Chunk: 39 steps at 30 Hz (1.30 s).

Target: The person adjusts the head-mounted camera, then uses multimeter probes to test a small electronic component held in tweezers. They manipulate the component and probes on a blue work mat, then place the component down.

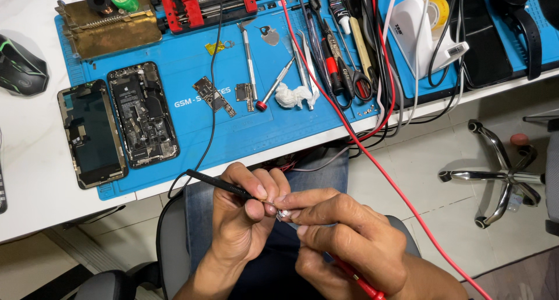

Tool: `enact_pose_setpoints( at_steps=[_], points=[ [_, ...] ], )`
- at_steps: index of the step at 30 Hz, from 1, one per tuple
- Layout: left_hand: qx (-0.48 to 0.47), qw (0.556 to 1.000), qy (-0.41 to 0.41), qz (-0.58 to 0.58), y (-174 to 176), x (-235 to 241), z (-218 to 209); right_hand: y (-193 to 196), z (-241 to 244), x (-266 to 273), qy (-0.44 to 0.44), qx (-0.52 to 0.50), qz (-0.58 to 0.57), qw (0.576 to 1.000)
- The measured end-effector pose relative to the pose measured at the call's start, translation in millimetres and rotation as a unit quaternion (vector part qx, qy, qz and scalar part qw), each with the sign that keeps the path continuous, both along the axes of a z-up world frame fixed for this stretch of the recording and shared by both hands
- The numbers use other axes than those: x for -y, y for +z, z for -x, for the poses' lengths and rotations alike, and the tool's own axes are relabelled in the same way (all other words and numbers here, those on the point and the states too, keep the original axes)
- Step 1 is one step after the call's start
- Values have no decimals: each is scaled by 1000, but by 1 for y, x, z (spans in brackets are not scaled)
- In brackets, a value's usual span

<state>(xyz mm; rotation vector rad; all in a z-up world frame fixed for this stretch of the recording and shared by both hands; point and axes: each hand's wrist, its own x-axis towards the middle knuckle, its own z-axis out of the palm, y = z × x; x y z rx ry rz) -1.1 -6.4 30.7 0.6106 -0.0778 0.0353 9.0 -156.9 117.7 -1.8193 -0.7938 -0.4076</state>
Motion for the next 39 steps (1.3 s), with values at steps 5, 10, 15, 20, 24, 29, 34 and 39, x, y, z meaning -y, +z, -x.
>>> enact_pose_setpoints(
  at_steps=[5, 10, 15, 20, 24, 29, 34, 39],
  points=[
    [-5, 1000, 0, 2, -1, 0, 0, 2, 1, -3, -11, -11, -11, 1000],
    [-5, 1000, 0, -1, 0, 0, 1, 1, 2, -5, -24, -12, -12, 1000],
    [-3, 1000, 9, -1, 3, 1, 0, -1, 0, -2, 8, -29, -35, 999],
    [-3, 1000, 26, -12, 3, 2, 0, -2, -1, -1, 4, -37, -32, 999],
    [-8, 999, 51, -15, 3, 4, 1, -3, -5, -1, -10, -45, -40, 998],
    [5, 994, 104, -32, 9, 13, 1, -4, -12, 6, 14, -60, -51, 997],
    [9, 985, 167, -28, 14, 22, 0, -11, -15, 8, 13, -65, -64, 996],
    [-2, 982, 166, -89, 18, 22, 1, -20, -12, 13, -23, -115, -82, 990]
  ],
)
